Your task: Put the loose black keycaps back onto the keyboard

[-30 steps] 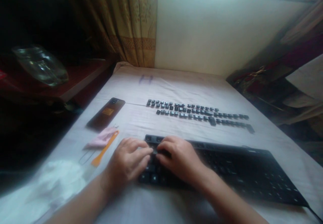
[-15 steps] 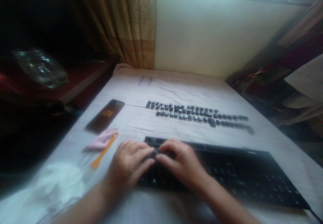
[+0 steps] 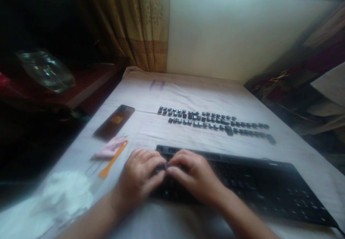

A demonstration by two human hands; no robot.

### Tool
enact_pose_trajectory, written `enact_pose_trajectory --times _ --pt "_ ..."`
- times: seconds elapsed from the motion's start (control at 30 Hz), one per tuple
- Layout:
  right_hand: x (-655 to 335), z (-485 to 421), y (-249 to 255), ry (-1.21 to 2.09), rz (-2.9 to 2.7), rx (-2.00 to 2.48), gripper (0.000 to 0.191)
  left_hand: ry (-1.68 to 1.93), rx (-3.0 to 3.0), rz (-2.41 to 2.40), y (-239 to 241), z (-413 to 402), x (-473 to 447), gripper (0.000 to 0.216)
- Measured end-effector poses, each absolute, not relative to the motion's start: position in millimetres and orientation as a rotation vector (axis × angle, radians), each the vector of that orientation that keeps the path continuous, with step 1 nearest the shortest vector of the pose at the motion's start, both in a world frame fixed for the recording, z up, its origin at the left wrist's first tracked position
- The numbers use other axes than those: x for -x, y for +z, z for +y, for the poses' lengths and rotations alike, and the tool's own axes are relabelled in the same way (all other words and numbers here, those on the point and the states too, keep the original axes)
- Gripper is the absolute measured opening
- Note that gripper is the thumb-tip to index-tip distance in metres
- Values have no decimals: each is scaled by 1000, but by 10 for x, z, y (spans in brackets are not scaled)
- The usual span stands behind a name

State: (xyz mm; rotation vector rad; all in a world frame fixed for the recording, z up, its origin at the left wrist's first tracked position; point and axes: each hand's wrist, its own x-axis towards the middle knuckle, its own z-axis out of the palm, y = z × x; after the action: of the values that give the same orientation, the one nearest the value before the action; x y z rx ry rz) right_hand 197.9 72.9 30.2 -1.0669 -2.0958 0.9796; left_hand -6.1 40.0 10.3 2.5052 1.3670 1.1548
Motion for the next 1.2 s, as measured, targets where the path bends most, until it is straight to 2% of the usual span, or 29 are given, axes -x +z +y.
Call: enact_pose_trajectory --times 0.13,0.4,0.7,1.03,1.2 --pt "-1994 737 300 895 -2135 1005 9 1194 -2430 1367 134 401 34 11" --pt "-2047 772 272 503 -2236 722 22 1103 -2107 1249 206 411 79 16" --pt "-1997 741 293 514 -2180 644 14 901 -1924 1041 357 448 93 18" --pt "-1993 759 272 534 -2170 738 8 993 -2037 1212 166 460 146 19" --pt "-2000 759 173 518 -2236 971 9 1130 -2267 1335 51 462 166 21"
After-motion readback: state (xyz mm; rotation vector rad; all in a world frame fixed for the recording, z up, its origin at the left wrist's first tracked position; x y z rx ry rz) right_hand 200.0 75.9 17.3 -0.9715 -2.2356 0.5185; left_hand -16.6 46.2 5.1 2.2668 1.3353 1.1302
